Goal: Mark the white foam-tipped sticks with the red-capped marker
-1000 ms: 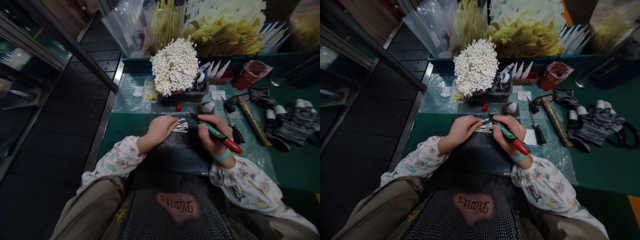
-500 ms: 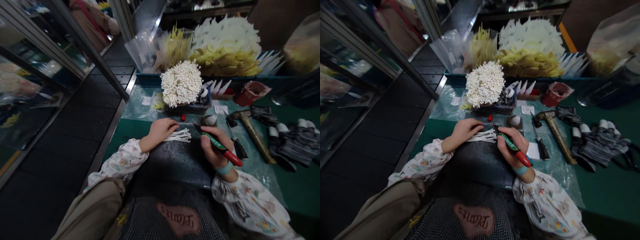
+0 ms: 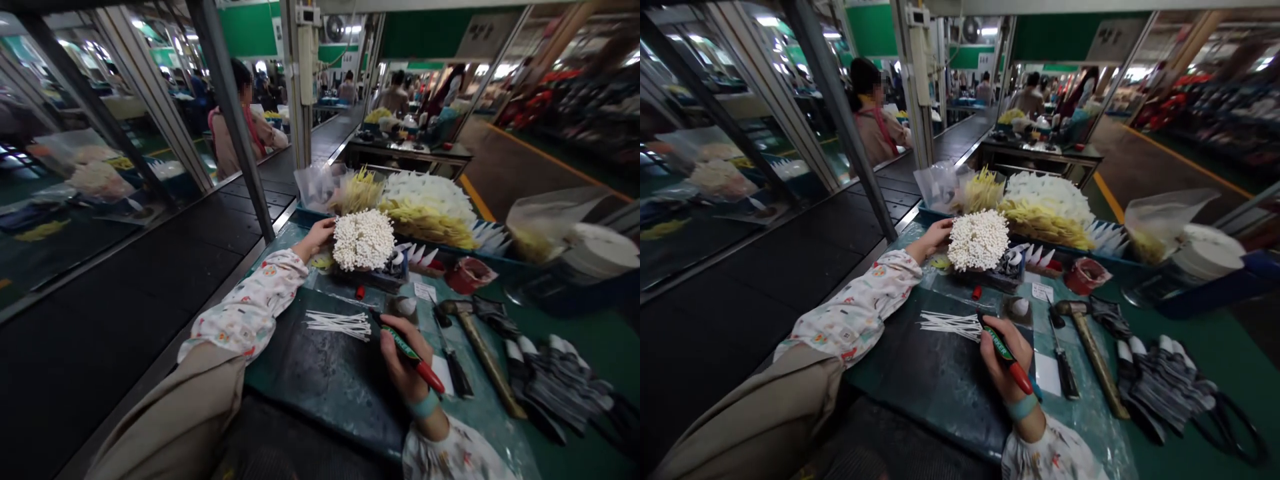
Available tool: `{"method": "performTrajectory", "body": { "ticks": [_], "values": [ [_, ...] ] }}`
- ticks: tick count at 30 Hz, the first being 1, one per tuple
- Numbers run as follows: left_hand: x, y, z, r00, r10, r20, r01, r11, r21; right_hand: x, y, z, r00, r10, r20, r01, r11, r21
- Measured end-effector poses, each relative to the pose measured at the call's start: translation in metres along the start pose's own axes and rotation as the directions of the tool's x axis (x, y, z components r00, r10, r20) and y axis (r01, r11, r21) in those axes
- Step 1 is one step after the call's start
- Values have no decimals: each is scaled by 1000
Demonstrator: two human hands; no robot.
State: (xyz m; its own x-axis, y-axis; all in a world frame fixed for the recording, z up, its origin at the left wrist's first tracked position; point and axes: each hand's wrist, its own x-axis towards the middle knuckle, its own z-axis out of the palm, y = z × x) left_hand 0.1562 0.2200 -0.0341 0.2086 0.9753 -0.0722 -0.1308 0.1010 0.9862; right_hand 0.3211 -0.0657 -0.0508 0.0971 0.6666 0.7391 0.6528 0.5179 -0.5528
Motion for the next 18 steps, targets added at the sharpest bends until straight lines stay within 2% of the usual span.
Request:
{"method": "performTrajectory", "body": {
  "ticks": [3,10,18],
  "values": [
    [7,-3,7,999,-23,41,25,998,-57,-3,2,1,1000,13,6,-13,1000,17],
    [4,-11,11,1000,-13,24,16,990,-137,-9,3,1,999,38,34,-39,999,16],
    [2,-7,14,984,7,-176,-46,974,-220,2,-5,1,999,-41,-2,41,999,30]
  ]
}}
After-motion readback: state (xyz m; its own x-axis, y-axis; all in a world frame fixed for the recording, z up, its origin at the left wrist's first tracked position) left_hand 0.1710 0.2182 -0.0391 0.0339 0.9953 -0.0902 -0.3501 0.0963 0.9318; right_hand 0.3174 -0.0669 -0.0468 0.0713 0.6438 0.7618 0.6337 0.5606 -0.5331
